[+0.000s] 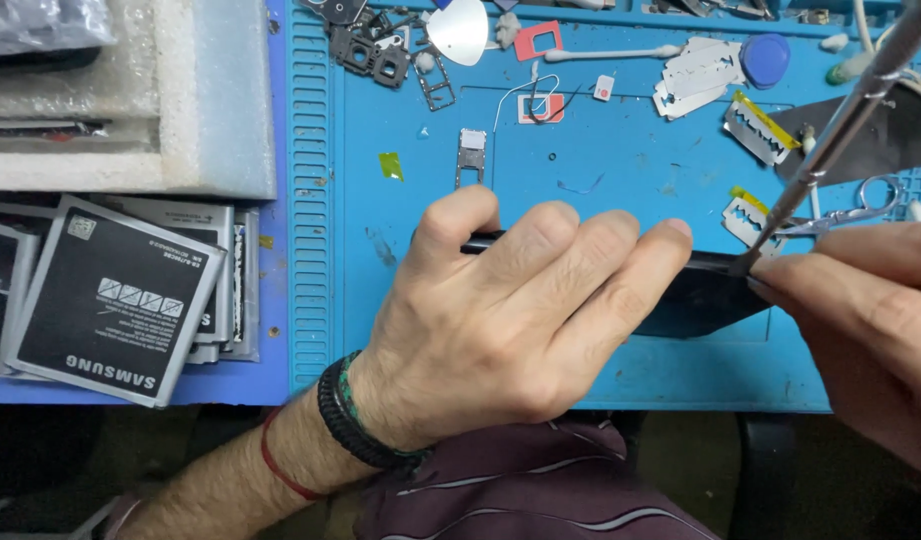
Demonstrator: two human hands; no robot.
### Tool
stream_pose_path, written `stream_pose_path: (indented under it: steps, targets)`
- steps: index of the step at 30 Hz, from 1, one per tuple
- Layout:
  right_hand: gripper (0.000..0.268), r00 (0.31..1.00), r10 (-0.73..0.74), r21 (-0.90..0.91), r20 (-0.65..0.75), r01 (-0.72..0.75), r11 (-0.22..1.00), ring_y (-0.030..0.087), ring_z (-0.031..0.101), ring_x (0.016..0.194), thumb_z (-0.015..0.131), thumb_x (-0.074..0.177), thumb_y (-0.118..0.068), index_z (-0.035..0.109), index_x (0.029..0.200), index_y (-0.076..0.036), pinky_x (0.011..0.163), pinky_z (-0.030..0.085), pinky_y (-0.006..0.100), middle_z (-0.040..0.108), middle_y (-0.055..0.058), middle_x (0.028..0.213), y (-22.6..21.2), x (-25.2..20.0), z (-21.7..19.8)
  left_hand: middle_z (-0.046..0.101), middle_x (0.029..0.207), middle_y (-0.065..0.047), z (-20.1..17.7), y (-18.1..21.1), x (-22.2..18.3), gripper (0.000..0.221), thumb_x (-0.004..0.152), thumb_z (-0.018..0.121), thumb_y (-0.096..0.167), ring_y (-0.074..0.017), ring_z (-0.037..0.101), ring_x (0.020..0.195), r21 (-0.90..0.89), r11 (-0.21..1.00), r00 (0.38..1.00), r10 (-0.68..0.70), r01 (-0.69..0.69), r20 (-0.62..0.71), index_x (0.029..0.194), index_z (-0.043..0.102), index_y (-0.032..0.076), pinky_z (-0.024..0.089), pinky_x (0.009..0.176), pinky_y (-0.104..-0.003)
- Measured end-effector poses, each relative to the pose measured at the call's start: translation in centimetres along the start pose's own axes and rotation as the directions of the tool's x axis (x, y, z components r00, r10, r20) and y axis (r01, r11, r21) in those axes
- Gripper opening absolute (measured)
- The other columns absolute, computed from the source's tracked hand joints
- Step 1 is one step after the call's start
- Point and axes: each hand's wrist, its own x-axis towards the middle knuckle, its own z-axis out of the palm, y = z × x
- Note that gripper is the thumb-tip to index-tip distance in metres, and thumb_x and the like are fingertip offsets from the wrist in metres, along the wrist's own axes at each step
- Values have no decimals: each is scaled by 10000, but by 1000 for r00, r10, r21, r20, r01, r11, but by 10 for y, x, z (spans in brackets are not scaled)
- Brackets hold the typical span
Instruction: Prying open the back cover of a smartphone using a plastic pick and a metal spatula to disassemble it.
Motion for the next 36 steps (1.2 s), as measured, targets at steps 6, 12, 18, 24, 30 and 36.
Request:
stream_pose_path:
  steps: [6,12,18,24,30,36]
  targets:
    - [511,996,67,80,57,-71,994,348,686,1100,706,946,-118,642,1446,-32,956,546,464,685,177,1265,11,-7,3,661,1058,42,4,-2,0,282,1139,531,117,-141,572,843,-15,1000,1000,-4,4,8,1205,800,173,361,886,-339]
    - [420,1000,10,-77,26,-8,997,396,688,1027,730,1010,-121,660,1417,-44,935,544,528,714,192,1222,6,-7,7,676,1044,29,3,2,-1,194,1176,614,145,-142,580,842,-5,1000,1000,16,-16,-24,1174,806,173,363,889,-339]
    - [288,997,-52,-20,-50,51,998,340,687,964,709,1058,-52,714,1341,-4,905,545,496,710,146,1097,-2,15,-3,657,1014,44,3,-2,1,215,1152,590,103,-145,551,813,-1,1000,1000,8,-8,-17,1164,793,173,351,880,-341]
    - [337,997,-69,-30,-21,68,997,352,714,1026,738,1033,-54,706,1365,-2,915,570,481,733,207,1182,21,4,5,657,1089,52,2,-6,-4,315,1080,941,330,-146,580,877,24,999,995,39,-41,91,1284,770,162,375,928,-361]
    - [300,998,-26,-2,-50,26,1000,344,718,1045,751,1022,-111,734,1311,-33,943,573,504,746,148,1133,11,11,5,660,1048,33,3,-1,0,344,1188,427,175,-167,568,846,8,1000,999,23,-23,38,1230,767,147,377,899,-372]
    - [340,995,-73,-1,-73,73,997,394,734,1048,706,1004,-69,711,1331,25,942,574,518,739,216,1173,-16,32,-10,665,1081,47,1,-1,-2,257,1182,605,333,-155,578,883,38,997,997,58,-60,54,1274,759,150,379,891,-366]
